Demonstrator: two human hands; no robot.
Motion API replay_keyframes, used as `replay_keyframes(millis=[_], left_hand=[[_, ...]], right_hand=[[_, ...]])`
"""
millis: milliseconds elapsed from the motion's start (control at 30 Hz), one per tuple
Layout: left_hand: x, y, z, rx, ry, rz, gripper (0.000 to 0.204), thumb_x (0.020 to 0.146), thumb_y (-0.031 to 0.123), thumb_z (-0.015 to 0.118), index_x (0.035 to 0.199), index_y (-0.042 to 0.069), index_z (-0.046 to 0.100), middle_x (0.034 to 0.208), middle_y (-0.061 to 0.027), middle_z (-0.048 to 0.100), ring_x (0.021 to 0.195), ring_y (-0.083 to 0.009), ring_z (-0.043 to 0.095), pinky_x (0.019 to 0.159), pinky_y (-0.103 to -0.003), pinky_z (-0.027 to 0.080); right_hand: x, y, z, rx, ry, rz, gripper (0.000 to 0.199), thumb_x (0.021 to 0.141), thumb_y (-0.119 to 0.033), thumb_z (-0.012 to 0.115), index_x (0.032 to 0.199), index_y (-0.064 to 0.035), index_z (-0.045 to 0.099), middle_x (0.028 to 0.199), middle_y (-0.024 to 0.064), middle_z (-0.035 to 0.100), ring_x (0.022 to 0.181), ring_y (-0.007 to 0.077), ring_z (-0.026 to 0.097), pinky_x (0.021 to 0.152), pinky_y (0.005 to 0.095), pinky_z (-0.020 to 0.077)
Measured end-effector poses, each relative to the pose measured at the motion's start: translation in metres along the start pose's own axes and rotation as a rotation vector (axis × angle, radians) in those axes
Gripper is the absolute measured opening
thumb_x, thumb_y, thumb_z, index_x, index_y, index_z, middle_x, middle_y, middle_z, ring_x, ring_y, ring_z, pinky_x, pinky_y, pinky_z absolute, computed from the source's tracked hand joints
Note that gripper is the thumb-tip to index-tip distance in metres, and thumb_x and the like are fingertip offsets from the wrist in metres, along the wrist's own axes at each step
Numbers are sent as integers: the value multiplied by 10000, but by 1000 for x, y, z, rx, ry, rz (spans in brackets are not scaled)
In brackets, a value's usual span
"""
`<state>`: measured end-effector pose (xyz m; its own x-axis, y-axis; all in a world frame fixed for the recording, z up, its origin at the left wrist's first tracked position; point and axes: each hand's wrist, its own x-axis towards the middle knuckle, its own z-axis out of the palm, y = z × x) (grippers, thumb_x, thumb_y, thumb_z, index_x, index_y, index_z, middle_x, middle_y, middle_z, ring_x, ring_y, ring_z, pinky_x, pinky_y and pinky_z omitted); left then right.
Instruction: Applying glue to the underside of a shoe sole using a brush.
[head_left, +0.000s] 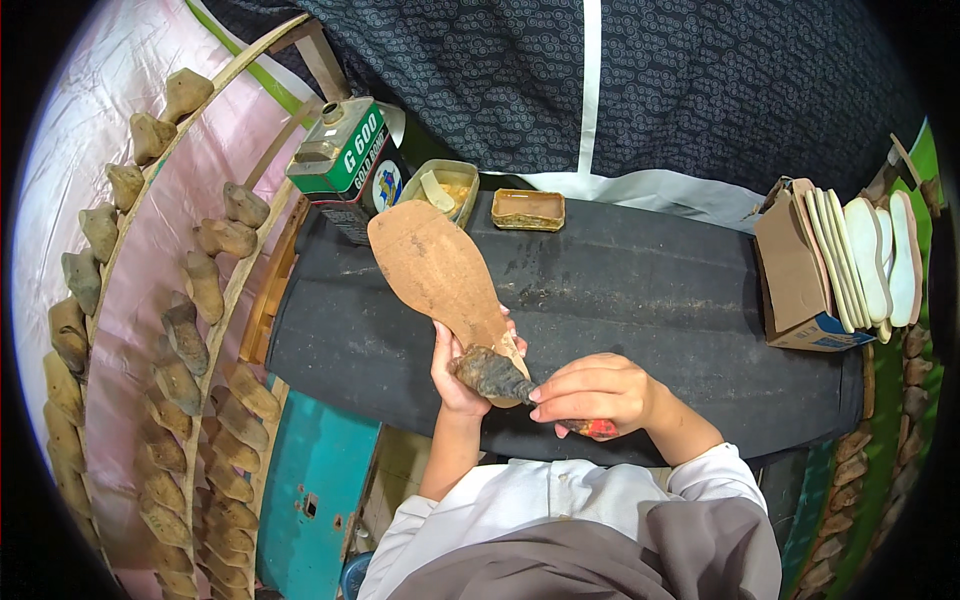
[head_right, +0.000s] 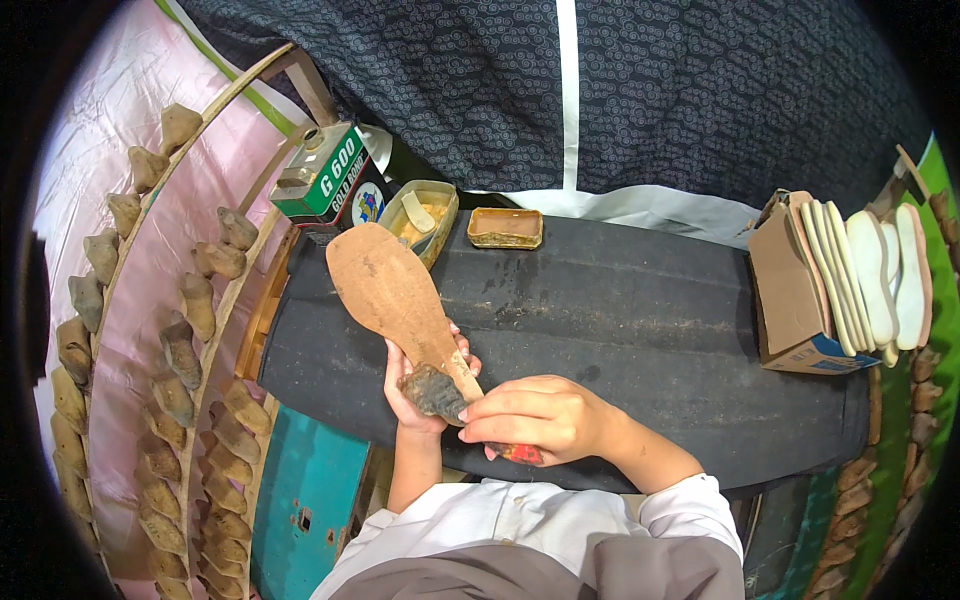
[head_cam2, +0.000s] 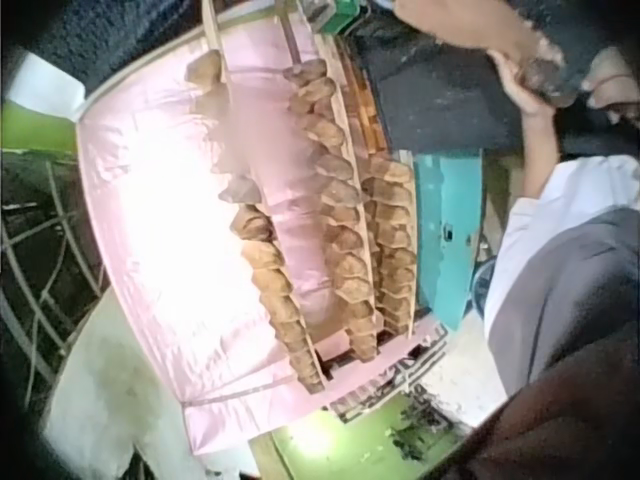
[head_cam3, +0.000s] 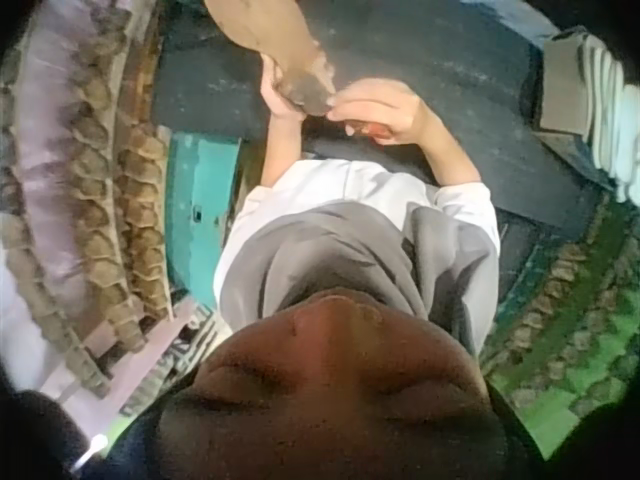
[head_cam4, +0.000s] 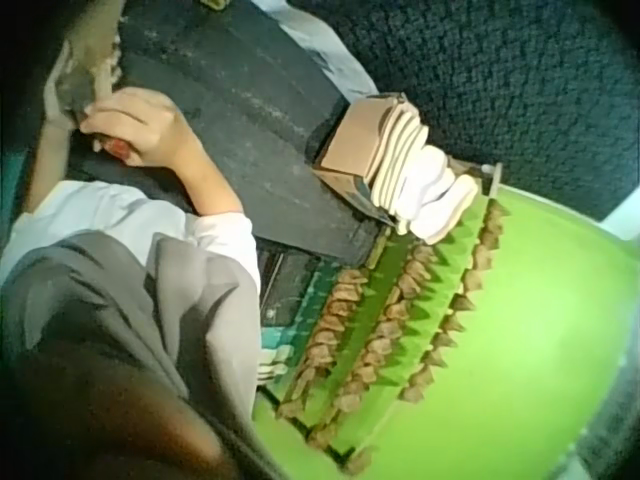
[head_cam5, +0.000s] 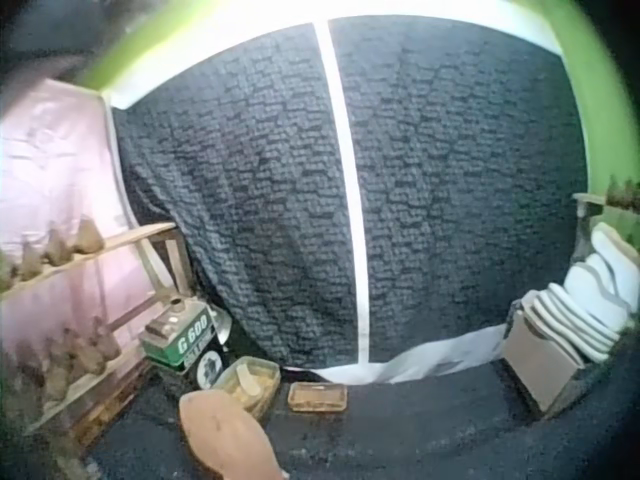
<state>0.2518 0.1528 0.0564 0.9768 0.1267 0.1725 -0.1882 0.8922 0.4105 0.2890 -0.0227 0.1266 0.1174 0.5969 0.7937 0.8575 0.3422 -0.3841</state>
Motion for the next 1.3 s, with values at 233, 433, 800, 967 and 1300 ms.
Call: replay_keyframes(millis=[233, 433, 800, 967, 1300], left_hand=[[0, 0, 0, -36, -46, 1, 600, 938, 499, 197, 1204, 6, 411, 1086, -150, 491, 900, -244, 528, 715, -422, 452], [4, 0, -1, 10, -42, 27, 600, 938, 500, 185, 1200, 9, 409, 1058, -141, 491, 869, -238, 520, 701, -416, 445], [4, 2, 1, 49, 2, 45, 558, 943, 488, 198, 1175, 43, 441, 1015, -118, 514, 866, -221, 540, 658, -402, 434], [2, 0, 0, 77, 89, 59, 555, 949, 468, 198, 1208, 29, 417, 1048, -150, 524, 866, -238, 560, 729, -412, 466], [4, 4, -8, 45, 11, 108, 566, 949, 471, 202, 1205, 16, 418, 1042, -154, 510, 868, -251, 531, 801, -434, 453]], right_hand=[[-6, -7, -4, 78, -69, -10, 225, 695, -52, 702, 902, 10, 637, 917, 126, 628, 739, 254, 635, 628, 315, 531], [-10, -9, -6, 140, -100, 20, 239, 683, -37, 697, 907, 7, 628, 913, 128, 624, 721, 254, 629, 611, 317, 522], [-11, -11, -24, 120, -162, 171, 254, 639, -9, 687, 886, -20, 632, 910, 97, 614, 757, 246, 619, 629, 317, 507], [-2, -7, -28, 41, -82, 145, 273, 628, -16, 702, 893, -18, 637, 917, 98, 620, 755, 247, 628, 632, 317, 511], [-7, -9, -23, -14, -144, 106, 286, 606, -14, 689, 886, -16, 633, 888, 102, 619, 723, 240, 623, 590, 313, 512]])
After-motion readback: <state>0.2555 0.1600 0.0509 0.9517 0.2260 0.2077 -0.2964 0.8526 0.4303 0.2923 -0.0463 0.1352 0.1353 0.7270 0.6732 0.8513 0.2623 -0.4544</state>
